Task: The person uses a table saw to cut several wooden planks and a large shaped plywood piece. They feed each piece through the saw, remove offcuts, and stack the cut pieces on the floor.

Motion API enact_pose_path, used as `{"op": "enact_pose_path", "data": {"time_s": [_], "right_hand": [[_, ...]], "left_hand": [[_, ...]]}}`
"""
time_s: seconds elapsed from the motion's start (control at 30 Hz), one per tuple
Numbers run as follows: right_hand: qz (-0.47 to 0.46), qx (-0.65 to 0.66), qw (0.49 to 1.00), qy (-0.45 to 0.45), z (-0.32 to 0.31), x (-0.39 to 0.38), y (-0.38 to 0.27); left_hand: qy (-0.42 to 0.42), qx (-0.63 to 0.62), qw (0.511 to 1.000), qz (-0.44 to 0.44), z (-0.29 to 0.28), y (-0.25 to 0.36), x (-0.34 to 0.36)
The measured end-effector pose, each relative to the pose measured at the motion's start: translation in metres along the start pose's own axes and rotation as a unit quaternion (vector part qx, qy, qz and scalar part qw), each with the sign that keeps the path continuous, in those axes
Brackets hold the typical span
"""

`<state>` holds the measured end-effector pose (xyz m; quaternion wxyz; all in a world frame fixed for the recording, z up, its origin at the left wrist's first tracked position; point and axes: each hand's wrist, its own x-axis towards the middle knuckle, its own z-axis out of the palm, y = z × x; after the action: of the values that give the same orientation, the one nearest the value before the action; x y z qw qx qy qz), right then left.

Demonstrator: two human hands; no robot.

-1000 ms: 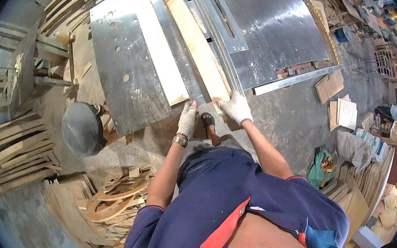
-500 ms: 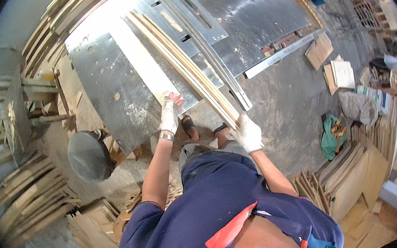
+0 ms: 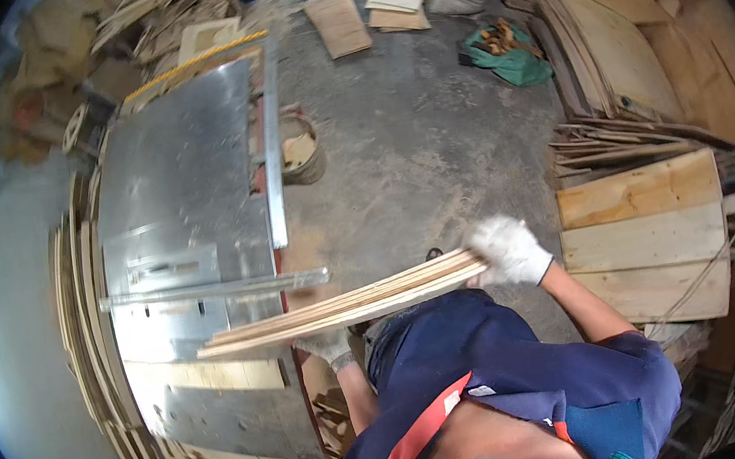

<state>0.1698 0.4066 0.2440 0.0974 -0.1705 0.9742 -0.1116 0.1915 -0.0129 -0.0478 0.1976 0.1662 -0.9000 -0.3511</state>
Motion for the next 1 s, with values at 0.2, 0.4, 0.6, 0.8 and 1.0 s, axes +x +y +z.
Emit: {"op": "enact_pose_path", "data": {"time_s": [0.2,0.4,0.6,0.8,1.0], "right_hand": [[0.165,0.347,0.874,0.296,0.046,-0.036,0.146],[0.286,0.704,0.571,0.312,0.136,-0.004,0.229],[0.383,0.791,0.416,0.236,0.220,0.033,0.223],[0.363,0.802,0.371,0.295,0.217,0.114,0.310],[0.309,0.706,0.553,0.316,0.143,0.223,0.375]], "left_hand": [[-0.012,-0.679,0.634,-0.369,0.020,0.150,0.038],[-0.033,-0.713,0.623,-0.319,0.010,0.265,0.052],[0.037,-0.639,0.707,-0.301,0.031,0.263,0.090],[0.079,-0.648,0.668,-0.357,0.106,0.265,0.141],[-0.005,-0.451,0.879,-0.156,0.221,0.278,0.274]]}}
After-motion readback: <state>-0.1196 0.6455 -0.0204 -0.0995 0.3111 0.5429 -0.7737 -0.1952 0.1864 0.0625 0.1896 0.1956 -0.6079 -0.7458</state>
